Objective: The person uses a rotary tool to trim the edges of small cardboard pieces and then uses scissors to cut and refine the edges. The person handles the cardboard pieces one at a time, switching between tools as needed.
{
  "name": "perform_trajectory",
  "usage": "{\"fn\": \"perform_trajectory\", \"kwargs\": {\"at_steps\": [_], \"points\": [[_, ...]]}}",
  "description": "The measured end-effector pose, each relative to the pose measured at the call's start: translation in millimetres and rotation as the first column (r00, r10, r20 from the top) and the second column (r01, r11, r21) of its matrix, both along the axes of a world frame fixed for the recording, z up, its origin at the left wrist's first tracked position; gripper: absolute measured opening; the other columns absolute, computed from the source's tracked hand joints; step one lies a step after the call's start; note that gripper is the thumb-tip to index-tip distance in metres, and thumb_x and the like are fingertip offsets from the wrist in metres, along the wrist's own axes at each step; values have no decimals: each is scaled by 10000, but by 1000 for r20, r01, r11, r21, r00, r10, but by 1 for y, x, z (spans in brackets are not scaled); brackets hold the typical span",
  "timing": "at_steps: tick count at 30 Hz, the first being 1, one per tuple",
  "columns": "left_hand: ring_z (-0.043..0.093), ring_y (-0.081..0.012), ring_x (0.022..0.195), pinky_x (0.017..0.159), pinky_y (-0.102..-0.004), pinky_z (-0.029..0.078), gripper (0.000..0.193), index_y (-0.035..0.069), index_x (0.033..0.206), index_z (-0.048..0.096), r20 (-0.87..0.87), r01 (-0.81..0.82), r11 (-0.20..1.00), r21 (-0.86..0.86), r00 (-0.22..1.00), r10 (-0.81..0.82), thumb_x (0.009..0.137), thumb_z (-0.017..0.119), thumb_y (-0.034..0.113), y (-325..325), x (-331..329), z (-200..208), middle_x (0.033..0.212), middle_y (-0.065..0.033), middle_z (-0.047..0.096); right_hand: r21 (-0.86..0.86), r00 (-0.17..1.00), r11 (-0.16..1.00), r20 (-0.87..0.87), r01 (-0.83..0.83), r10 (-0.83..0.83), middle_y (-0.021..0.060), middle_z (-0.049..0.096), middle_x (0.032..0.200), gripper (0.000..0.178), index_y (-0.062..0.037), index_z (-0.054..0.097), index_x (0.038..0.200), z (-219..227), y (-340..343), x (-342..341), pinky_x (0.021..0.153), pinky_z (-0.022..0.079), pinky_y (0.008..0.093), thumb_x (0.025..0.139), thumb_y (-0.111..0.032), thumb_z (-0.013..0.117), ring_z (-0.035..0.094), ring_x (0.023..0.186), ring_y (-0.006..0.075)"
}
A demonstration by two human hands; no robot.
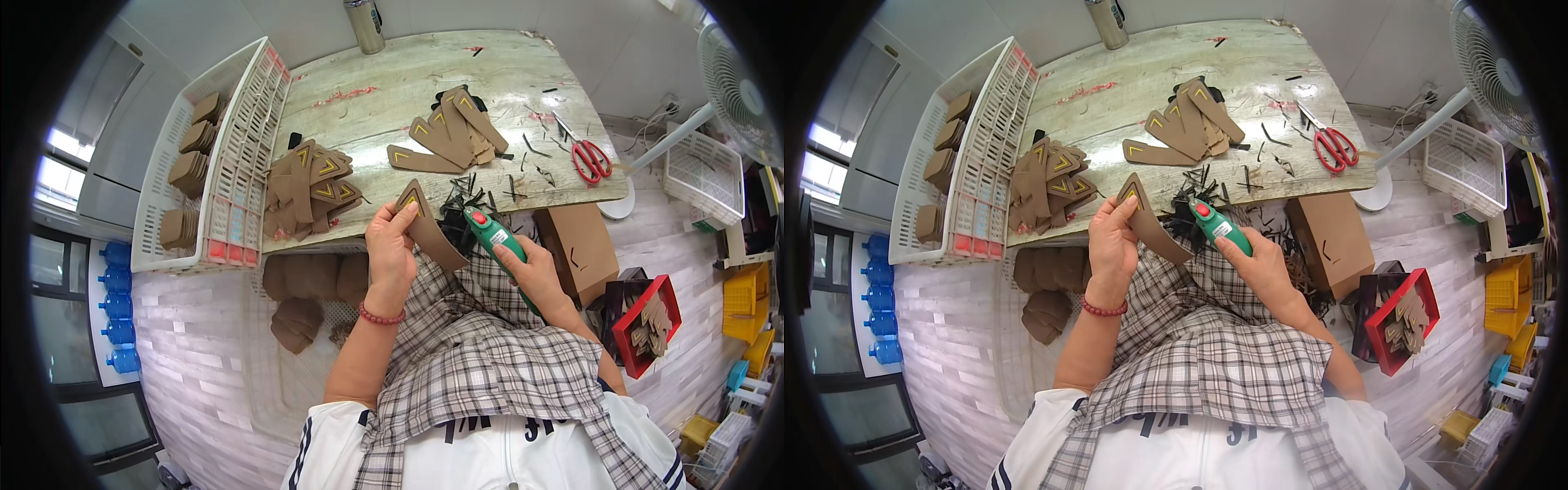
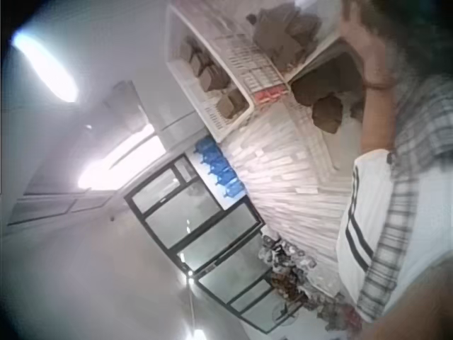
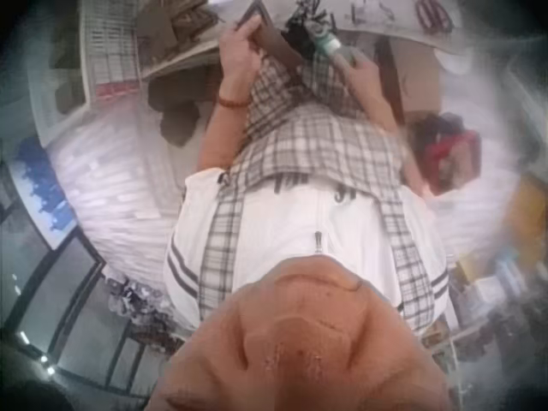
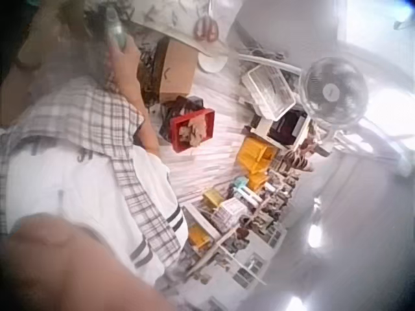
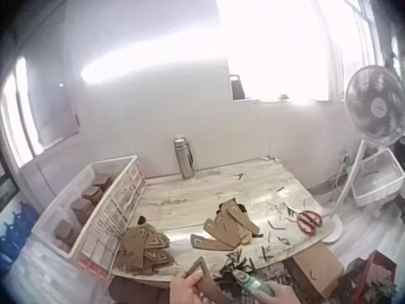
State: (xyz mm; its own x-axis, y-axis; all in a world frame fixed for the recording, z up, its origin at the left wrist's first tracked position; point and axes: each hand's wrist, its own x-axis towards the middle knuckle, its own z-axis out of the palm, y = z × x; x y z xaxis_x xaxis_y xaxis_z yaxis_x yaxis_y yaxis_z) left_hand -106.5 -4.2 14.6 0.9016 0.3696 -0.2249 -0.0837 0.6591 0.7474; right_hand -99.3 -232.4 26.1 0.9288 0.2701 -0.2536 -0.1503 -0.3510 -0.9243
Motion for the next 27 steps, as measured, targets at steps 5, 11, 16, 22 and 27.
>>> {"fn": "perform_trajectory", "kwargs": {"at_steps": [5, 11, 16, 22, 27], "points": [[611, -106, 681, 628, -218, 499, 73, 22, 911, 566, -4, -19, 1000, -14, 1000, 19, 869, 624, 24, 1, -4, 4, 822, -57, 650, -49, 1000, 999, 2, 7, -7, 14, 519, 617, 384, 14, 624, 1006, -3, 1, 4, 497, 382, 262, 885, -350, 646, 472, 553, 66], [615, -128, 760, 712, -258, 511, 85, 38, 922, 556, -10, -3, 999, -40, 1000, 3, 867, 611, 4, 5, -7, 2, 870, -55, 644, -117, 1000, 993, 1, -8, 8, 70, 586, 702, 489, 11, 595, 1108, -8, 5, 8, 563, 438, 299, 867, -411, 651, 553, 621, 132], [616, -136, 784, 745, -269, 509, 134, 33, 950, 537, -11, -5, 994, -114, 1000, 4, 851, 601, -32, 11, -13, -2, 891, -61, 641, -248, 976, 962, 151, -115, 155, 221, 627, 1054, 608, -16, 492, 1274, -16, 15, -8, 808, 487, 419, 835, -401, 662, 625, 960, 354], [614, -147, 796, 771, -280, 509, 223, 39, 979, 506, -38, 10, 983, -182, 999, -17, 813, 606, -72, 13, -17, 2, 890, -56, 622, -399, 870, 845, 189, -355, 455, 193, 581, 1142, 635, -53, 445, 1325, -42, 13, -46, 820, 490, 419, 820, -355, 683, 598, 981, 366], [616, -152, 772, 736, -276, 517, 225, 40, 977, 506, -39, 22, 980, -196, 999, -30, 806, 599, -75, 15, -21, 1, 887, -61, 621, -498, 717, 697, 195, -516, 670, 171, 586, 1019, 640, -72, 455, 1327, -37, 14, -50, 783, 488, 431, 810, -370, 688, 596, 896, 350]]}}
